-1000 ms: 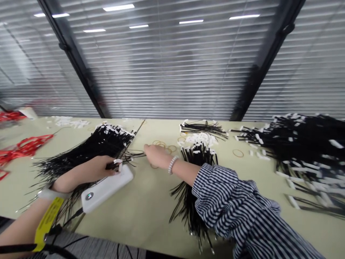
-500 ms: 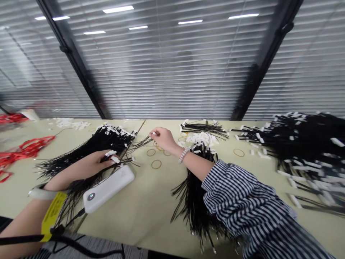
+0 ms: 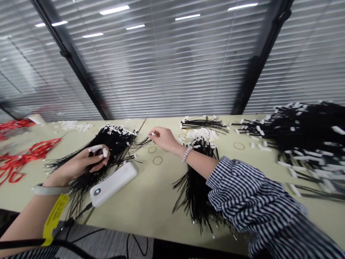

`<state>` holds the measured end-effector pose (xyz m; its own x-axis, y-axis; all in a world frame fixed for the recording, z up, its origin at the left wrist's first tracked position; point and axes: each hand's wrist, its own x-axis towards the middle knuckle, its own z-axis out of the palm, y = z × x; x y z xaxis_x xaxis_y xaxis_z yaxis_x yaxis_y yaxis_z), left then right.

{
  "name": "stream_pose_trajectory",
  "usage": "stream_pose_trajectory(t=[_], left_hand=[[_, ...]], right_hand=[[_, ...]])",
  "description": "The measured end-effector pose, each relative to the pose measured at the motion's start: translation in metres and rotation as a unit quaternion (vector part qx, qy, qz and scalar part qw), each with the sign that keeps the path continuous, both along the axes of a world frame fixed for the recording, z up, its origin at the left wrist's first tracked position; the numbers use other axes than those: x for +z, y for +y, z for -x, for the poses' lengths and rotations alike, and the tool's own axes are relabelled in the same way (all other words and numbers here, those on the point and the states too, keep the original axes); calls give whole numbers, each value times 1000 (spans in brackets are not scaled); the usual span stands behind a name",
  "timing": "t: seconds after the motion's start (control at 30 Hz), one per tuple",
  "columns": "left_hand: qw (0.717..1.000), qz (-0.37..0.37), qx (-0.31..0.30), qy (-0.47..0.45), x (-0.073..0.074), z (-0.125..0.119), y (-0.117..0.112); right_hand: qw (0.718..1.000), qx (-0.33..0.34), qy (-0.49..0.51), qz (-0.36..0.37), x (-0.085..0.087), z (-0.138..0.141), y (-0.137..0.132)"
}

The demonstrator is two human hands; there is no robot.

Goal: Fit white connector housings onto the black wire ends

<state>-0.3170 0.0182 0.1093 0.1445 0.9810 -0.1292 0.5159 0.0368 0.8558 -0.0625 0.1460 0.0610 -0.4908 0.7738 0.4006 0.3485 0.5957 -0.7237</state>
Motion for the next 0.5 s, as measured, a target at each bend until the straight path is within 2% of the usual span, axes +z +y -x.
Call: stream_pose_trajectory(t=[0.2,0.27,0.33,0.4,0.5], left_hand=[[999,33,0,-7,8,-2,-5],[999,30,-7,44,10,-5,-5],[993,-7,-6,117,11,-12,-4],[982,-46,23,182,11,-19,-3],[962,-90,100,239,11,-23,0]], right_hand=[[1000,-7,18,-16,2,-1,-11],[999,-19,34,-22,1,-2,-15],[997,-33,57,-29,2,-2,-17],[994,-48,89,-36,5,-3,-20],[985,-69,150,-47,14,-4,-24]])
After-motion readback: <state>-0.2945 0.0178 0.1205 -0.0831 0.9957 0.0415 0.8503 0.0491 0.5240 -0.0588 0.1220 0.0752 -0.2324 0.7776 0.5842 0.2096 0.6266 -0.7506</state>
